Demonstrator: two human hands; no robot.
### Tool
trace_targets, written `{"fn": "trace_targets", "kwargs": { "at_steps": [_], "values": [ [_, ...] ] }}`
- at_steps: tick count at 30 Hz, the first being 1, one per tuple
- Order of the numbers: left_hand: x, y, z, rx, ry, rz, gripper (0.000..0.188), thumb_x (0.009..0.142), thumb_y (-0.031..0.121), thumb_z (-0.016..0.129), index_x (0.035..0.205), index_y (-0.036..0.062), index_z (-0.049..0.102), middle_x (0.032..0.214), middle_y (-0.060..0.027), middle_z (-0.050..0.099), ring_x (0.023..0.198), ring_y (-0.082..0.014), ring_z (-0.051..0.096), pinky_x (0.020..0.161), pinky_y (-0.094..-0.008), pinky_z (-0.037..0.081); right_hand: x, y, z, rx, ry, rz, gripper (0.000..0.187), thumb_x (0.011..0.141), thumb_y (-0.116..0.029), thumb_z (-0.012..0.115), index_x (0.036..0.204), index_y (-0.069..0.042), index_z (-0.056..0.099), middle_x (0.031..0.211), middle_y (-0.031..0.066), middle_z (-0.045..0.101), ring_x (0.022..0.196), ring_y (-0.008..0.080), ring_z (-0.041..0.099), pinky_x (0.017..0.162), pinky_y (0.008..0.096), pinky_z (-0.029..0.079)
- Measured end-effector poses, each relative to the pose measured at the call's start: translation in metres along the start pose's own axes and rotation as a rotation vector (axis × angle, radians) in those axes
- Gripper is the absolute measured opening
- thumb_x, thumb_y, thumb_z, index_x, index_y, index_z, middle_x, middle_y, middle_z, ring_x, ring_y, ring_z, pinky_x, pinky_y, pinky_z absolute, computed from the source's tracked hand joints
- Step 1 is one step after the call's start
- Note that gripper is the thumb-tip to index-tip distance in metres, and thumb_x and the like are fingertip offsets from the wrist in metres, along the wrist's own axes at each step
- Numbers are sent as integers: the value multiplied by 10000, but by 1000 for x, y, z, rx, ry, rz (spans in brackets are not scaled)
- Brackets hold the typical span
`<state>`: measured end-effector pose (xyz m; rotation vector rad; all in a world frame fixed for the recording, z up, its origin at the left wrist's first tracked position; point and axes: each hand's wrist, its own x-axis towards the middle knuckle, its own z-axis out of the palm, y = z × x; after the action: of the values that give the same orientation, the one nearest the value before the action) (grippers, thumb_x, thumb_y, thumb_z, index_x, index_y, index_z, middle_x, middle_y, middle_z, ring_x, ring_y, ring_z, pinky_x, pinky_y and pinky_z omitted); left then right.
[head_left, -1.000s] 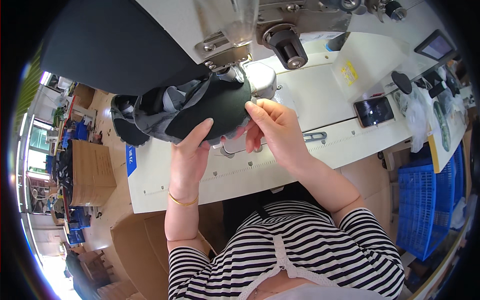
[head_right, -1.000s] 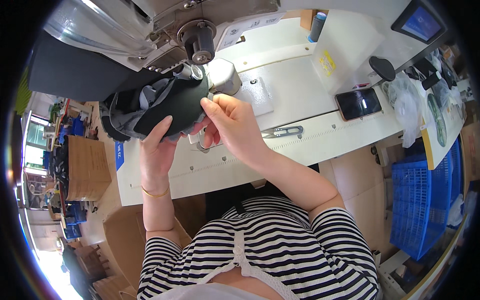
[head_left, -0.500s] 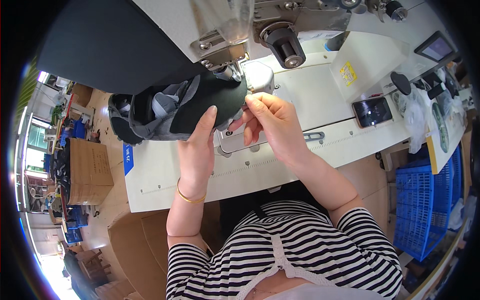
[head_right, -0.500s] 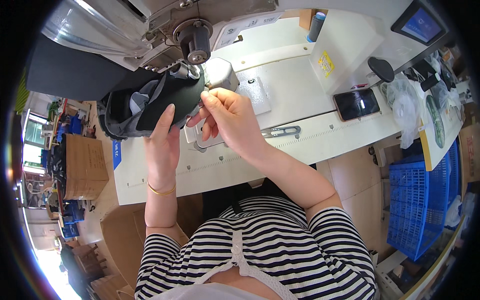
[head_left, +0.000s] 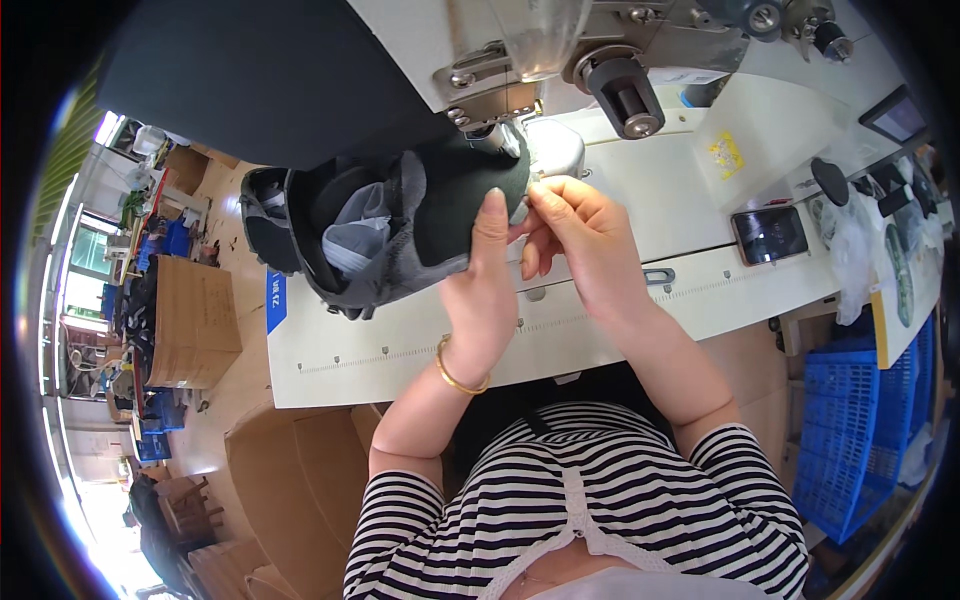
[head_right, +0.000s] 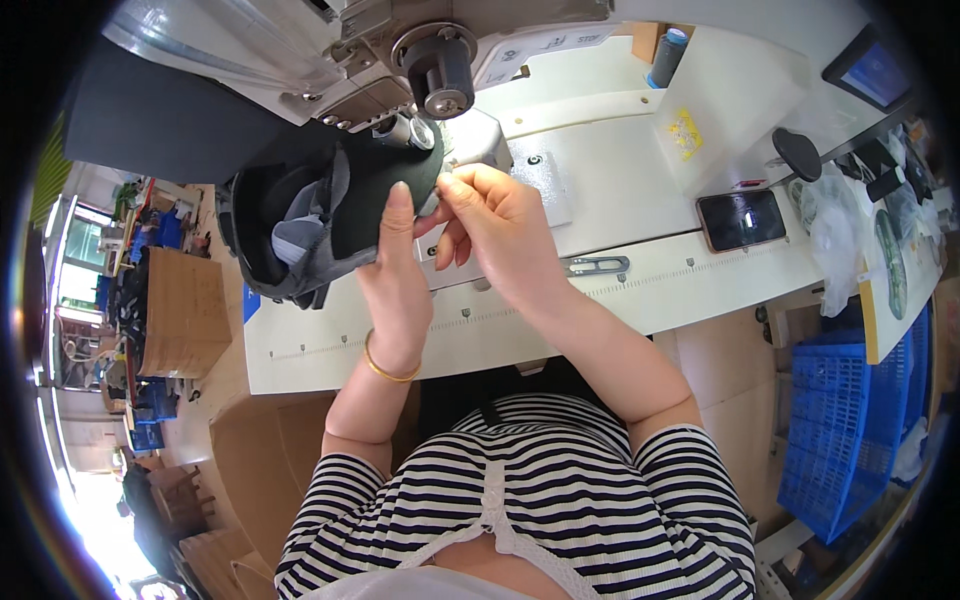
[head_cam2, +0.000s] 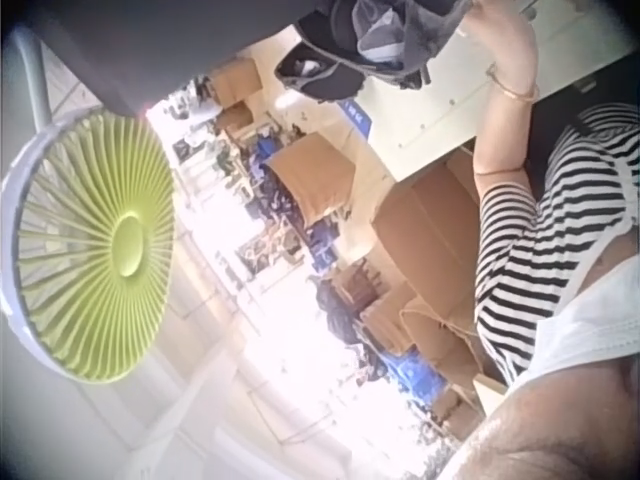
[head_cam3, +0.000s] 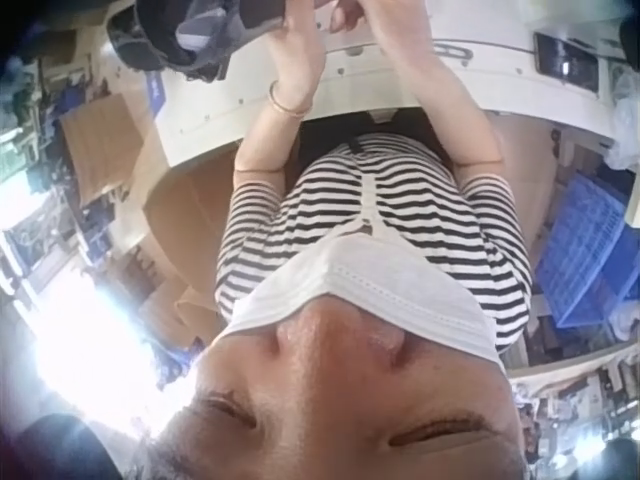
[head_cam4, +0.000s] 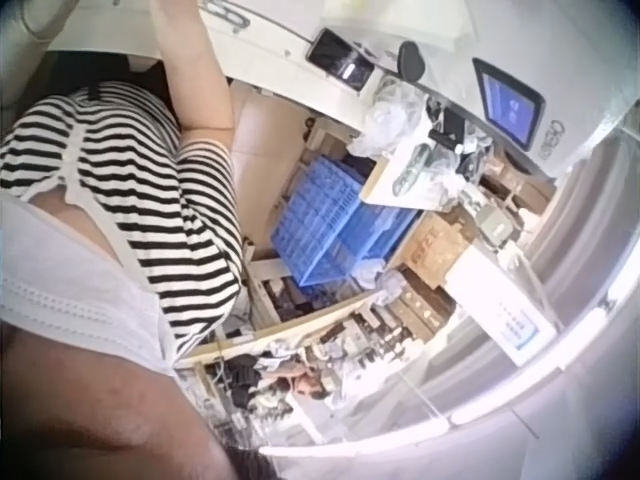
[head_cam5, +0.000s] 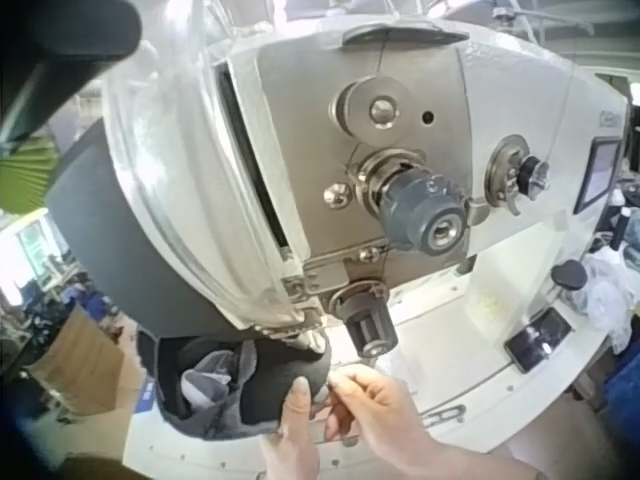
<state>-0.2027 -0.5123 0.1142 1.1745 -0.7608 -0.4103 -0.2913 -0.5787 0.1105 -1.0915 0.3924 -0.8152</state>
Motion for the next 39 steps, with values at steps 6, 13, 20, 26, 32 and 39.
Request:
{"fn": "trace_targets", "kwargs": {
  "at_steps": [6, 13, 20, 26, 32, 39],
  "values": [
    [-9, 3, 18, -110, -4, -307, 326, 971, 320, 520, 876, 18, 602, 665, 25, 514, 582, -37, 413, 520, -220, 341, 3, 4, -1, 21, 40, -45, 235, 978, -217, 498, 922, -7, 586, 731, 60, 638, 538, 81, 579, 475, 199, 422],
    [-51, 17, -29, 767, -398, 375, 153, 856, 135, 655, 882, -13, 630, 807, -122, 672, 759, -206, 658, 681, -223, 483, -2, 0, -10, -57, 37, -53, 235, 972, -192, 494, 941, 10, 611, 724, 36, 618, 594, 86, 582, 522, 210, 441],
    [83, 14, -144, 254, 72, 77, 324, 989, 242, 392, 1085, -5, 579, 1019, -84, 623, 954, -179, 603, 863, -292, 472, -26, 1, 12, -142, -167, 47, 294, 991, -210, 451, 1123, 34, 547, 942, 91, 657, 794, 143, 657, 665, 240, 516],
    [104, 6, -126, -434, -296, -487, 505, 978, 414, 361, 1208, 2, 543, 1159, -154, 606, 1071, -277, 591, 987, -394, 453, -25, 13, 22, 6, -130, 33, 271, 1000, -201, 430, 1104, 28, 532, 973, 90, 639, 827, 145, 649, 729, 273, 553],
    [110, 29, -134, -375, -306, -388, 501, 990, 371, 361, 1245, -34, 509, 1191, -185, 588, 1074, -282, 597, 956, -385, 476, -22, 16, 19, 101, -131, 49, 255, 1002, -185, 424, 1066, 36, 532, 953, 104, 638, 822, 161, 653, 734, 301, 566],
    [104, 38, -139, -358, -296, -340, 497, 999, 353, 369, 1265, -50, 483, 1219, -177, 577, 1075, -268, 599, 961, -369, 473, -17, 8, 19, 149, -57, 48, 246, 995, -180, 433, 903, 23, 537, 832, 67, 633, 723, 110, 639, 654, 259, 565]
  ]
}}
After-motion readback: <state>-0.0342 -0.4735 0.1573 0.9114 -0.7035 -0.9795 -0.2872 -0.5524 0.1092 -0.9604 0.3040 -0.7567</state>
